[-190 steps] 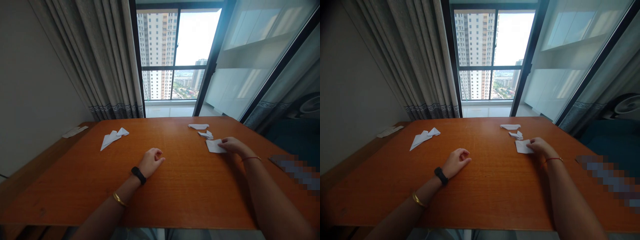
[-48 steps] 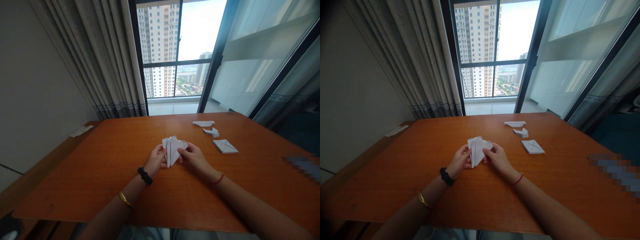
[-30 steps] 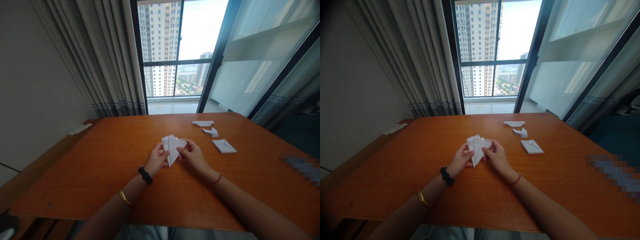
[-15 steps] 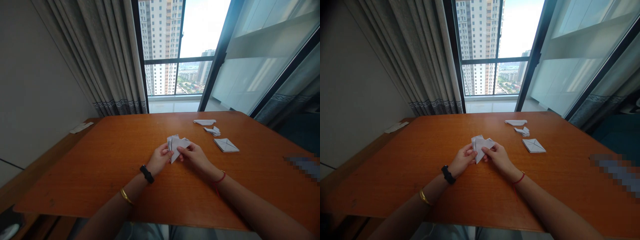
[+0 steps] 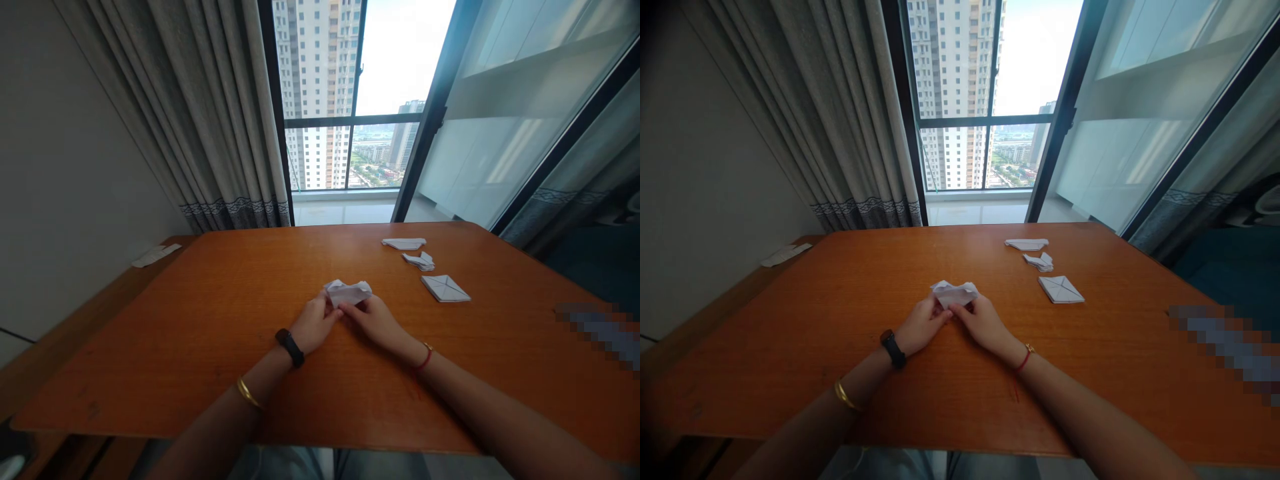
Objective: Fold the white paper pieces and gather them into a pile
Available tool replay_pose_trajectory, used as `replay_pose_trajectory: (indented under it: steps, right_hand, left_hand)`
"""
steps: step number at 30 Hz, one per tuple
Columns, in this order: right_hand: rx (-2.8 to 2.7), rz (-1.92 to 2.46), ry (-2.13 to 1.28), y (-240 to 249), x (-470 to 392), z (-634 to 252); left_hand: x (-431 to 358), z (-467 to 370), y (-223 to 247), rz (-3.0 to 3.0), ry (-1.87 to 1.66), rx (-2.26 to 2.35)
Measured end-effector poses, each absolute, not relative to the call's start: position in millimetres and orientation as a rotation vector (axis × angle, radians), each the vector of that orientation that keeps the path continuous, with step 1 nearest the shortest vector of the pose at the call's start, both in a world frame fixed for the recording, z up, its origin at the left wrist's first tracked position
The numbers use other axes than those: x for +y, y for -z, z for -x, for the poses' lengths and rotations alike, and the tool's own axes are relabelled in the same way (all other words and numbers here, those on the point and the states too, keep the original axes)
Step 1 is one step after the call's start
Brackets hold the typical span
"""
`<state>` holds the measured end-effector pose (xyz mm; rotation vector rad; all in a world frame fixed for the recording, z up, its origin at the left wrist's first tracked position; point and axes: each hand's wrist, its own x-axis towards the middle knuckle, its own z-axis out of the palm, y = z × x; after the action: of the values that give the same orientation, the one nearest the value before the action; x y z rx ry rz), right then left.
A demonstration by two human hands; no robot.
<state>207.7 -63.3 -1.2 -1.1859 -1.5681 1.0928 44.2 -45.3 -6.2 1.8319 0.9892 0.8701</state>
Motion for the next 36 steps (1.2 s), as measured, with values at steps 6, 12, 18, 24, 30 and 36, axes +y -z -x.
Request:
replay_pose_trajectory:
  steps: [6, 12, 18, 24, 30, 36]
  right_hand:
    - [-1.221, 1.059, -1.436, -5, -63, -215]
    - [-1.153, 1.192, -1.402, -11, -55, -239]
    - [-1.222, 1.167, -1.413, -10, -58, -233]
    - [-1.298, 1.199, -1.409, -10, -60, -229]
    - [-1.343, 1.212, -1.377, -7, -58, -233]
    - [-1.367, 1.18, -1.389, -12, -60, -231]
  left_hand:
    - [-45, -40, 4, -1.795, -0.738, 0.927]
    - [-41, -34, -9, -1.714, -0.672, 0.871]
    - [-41, -32, -8, -1.87, -0.91, 1.037]
    - [-41, -28, -7, -2.236, -0.885, 1.047]
    - [-41, -27, -6, -2.317, -0.741, 1.091]
    - [-44, -27, -8, -2.316, -0.771, 1.107]
